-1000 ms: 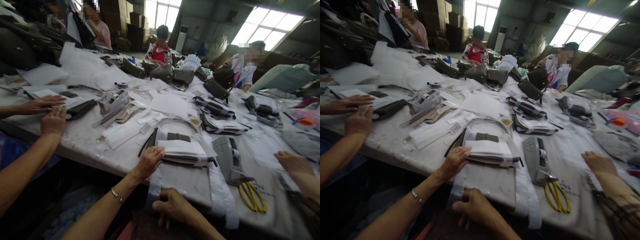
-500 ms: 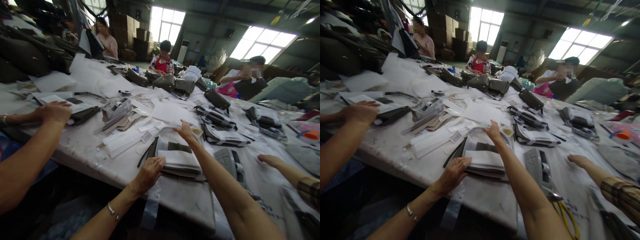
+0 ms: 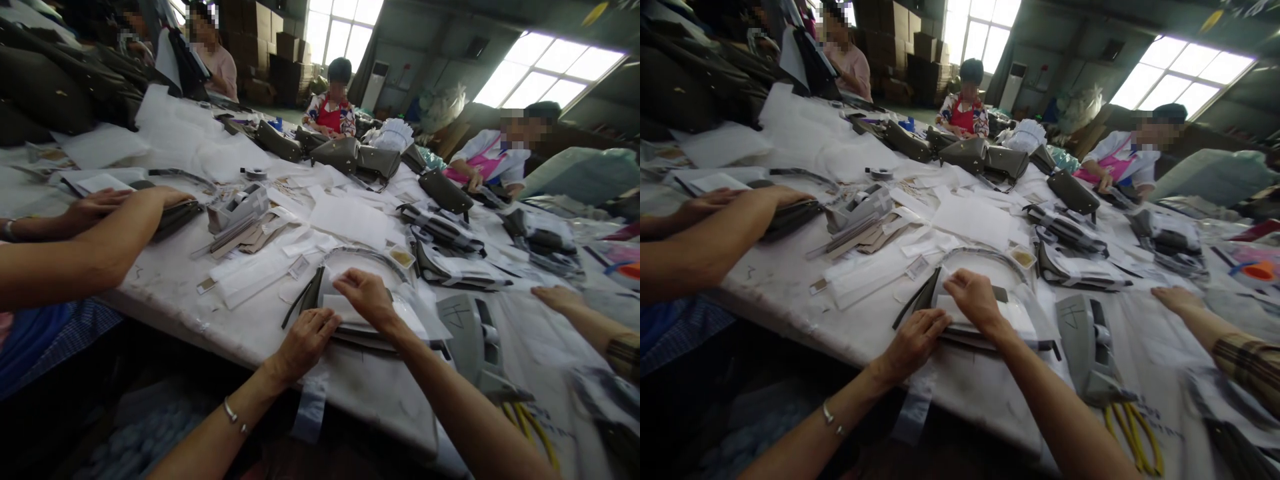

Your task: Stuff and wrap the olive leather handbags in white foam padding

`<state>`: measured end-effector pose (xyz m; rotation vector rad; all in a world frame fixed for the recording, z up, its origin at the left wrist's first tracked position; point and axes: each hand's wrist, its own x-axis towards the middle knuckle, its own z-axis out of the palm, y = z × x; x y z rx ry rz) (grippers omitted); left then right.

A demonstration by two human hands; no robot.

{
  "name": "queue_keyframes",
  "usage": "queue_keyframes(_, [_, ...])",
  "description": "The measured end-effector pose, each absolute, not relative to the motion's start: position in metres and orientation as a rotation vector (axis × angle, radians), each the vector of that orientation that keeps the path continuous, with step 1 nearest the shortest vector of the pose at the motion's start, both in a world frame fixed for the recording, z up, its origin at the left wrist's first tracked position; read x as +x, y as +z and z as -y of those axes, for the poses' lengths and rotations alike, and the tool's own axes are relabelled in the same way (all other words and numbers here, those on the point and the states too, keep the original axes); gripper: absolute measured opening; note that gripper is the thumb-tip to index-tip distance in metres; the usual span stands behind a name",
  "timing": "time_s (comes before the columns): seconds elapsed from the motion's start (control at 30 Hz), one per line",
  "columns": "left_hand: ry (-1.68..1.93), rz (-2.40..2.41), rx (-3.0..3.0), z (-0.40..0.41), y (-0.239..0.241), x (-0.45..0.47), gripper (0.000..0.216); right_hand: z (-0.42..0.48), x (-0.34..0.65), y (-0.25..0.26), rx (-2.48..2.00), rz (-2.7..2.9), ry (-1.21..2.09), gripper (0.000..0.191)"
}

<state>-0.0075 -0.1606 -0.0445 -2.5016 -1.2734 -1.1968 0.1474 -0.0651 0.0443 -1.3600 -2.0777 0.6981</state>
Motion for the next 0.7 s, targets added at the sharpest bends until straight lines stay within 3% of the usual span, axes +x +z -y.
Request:
queue_keyframes(0.2, [-1.227, 1.400, -2.455, 0.162, -0.051, -0.006, 0.037, 0.128, 0.167, 0.007, -1.086, 2.229, 0.369, 0.014])
queue_keyframes(0.5, [-1.330, 1.297, -2.490, 0.159, -0.053, -0.009, 0.049, 0.137, 0.170, 0.025, -0.664, 2.512, 0.139, 0.020])
queue_keyframes(0.7, [-1.256, 1.255, -2.538, 0.161, -0.045, -0.009, 0.030, 0.150, 0.168, 0.025, -0.710, 2.516, 0.149, 0.023])
